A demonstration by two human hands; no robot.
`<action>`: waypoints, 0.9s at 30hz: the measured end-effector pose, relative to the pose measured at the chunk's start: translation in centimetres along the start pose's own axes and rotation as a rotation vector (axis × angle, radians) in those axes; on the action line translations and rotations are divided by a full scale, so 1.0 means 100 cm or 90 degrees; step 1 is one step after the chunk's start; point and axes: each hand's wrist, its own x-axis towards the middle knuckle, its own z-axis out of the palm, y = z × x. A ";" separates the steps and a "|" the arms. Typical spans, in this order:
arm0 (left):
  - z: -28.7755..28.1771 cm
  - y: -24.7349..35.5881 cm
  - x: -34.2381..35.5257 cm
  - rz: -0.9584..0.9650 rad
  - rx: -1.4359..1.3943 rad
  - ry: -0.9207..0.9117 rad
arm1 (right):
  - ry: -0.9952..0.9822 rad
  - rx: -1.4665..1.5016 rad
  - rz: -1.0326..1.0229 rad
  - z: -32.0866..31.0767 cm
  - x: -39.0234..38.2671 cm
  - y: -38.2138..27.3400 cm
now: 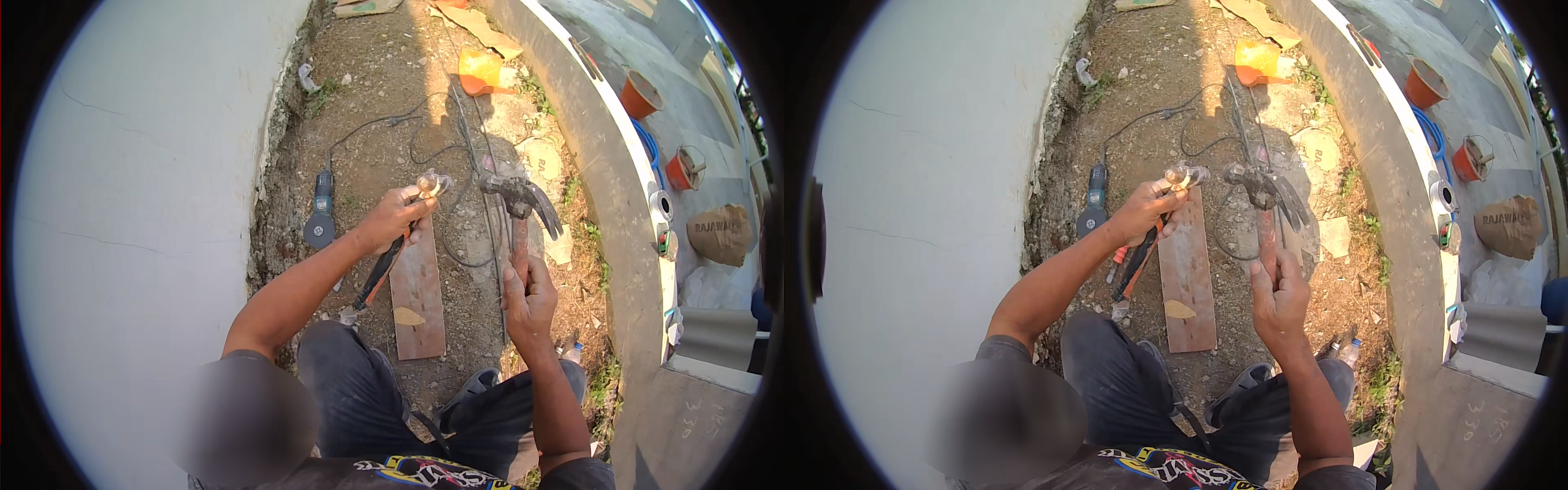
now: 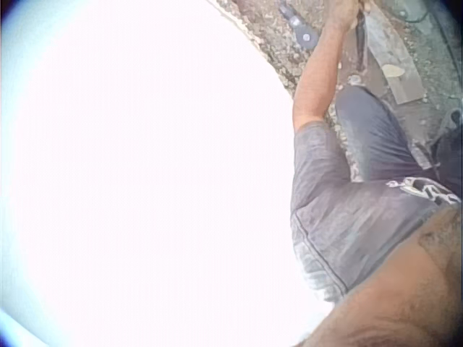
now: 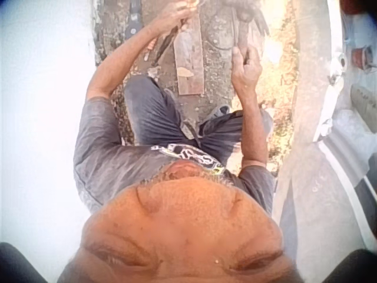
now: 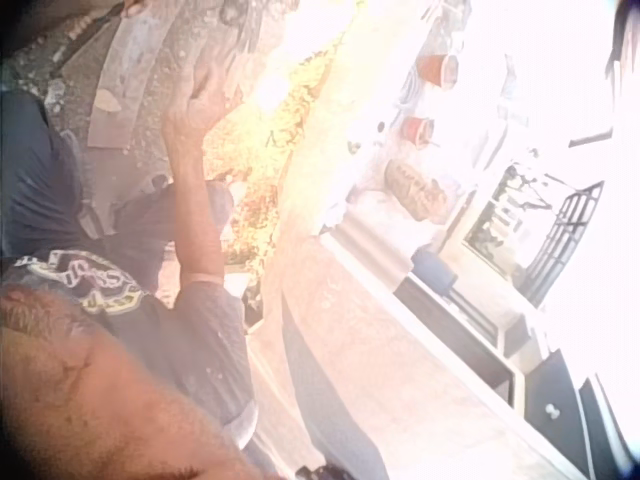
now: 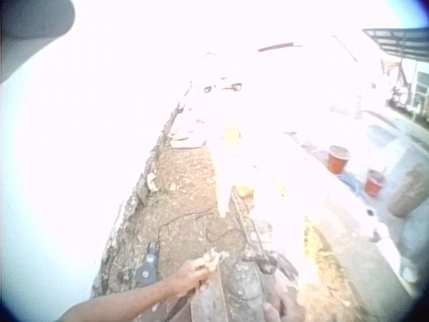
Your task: Clean and repair a water valve using a hammer and pliers in an outdoor renovation area.
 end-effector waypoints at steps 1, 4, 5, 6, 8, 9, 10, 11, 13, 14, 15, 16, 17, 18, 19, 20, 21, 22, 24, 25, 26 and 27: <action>0.012 0.015 -0.003 0.000 0.001 0.009 | 0.021 0.041 0.053 -0.007 -0.003 -0.009; 0.040 0.051 -0.030 -0.033 -0.226 -0.063 | 0.008 0.146 0.203 -0.030 -0.011 -0.063; 0.053 0.062 -0.046 -0.071 -0.319 -0.062 | -0.014 0.198 0.303 -0.039 -0.016 -0.082; 0.067 0.074 -0.062 -0.109 -0.413 -0.060 | -0.014 0.200 0.306 -0.048 -0.021 -0.099; 0.096 0.093 -0.095 -0.124 -0.467 -0.064 | -0.029 0.243 0.429 -0.064 -0.031 -0.130; 0.111 0.102 -0.112 -0.139 -0.525 -0.066 | -0.027 0.244 0.431 -0.071 -0.037 -0.143; 0.126 0.113 -0.129 -0.144 -0.524 -0.069 | -0.036 0.259 0.460 -0.078 -0.043 -0.154; 0.139 0.126 -0.147 -0.186 -0.546 -0.056 | -0.049 0.276 0.489 -0.083 -0.048 -0.168; 0.162 0.154 -0.176 -0.229 -0.567 -0.038 | -0.059 0.288 0.508 -0.097 -0.060 -0.206; 0.176 0.164 -0.187 -0.219 -0.600 -0.076 | -0.080 0.289 0.520 -0.106 -0.067 -0.224; 0.188 0.173 -0.199 -0.208 -0.631 -0.116 | -0.099 0.290 0.532 -0.115 -0.076 -0.243; 0.197 0.187 -0.208 -0.222 -0.656 -0.139 | -0.122 0.290 0.551 -0.124 -0.082 -0.262; 0.206 0.200 -0.217 -0.230 -0.652 -0.146 | -0.112 0.294 0.552 -0.134 -0.088 -0.282; 0.219 0.219 -0.221 -0.229 -0.661 -0.170 | -0.150 0.283 0.544 -0.145 -0.095 -0.301; 0.232 0.238 -0.227 -0.232 -0.669 -0.199 | -0.182 0.272 0.536 -0.157 -0.103 -0.317; 0.245 0.257 -0.237 -0.254 -0.659 -0.135 | -0.216 0.205 0.511 -0.167 -0.111 -0.328; 0.254 0.274 -0.243 -0.290 -0.642 -0.177 | -0.162 0.213 0.523 -0.178 -0.119 -0.339; 0.259 0.288 -0.249 -0.253 -0.591 -0.155 | -0.172 0.106 0.417 -0.187 -0.124 -0.350; 0.271 0.321 -0.257 -0.187 -0.498 -0.108 | -0.123 -0.003 0.346 -0.205 -0.137 -0.384; 0.284 0.342 -0.260 -0.158 -0.460 -0.086 | -0.115 -0.026 0.323 -0.216 -0.145 -0.404; 0.295 0.356 -0.256 -0.186 -0.441 -0.141 | -0.111 -0.051 0.293 -0.227 -0.149 -0.417; 0.308 0.368 -0.255 -0.145 -0.430 -0.153 | -0.052 -0.051 0.318 -0.235 -0.159 -0.423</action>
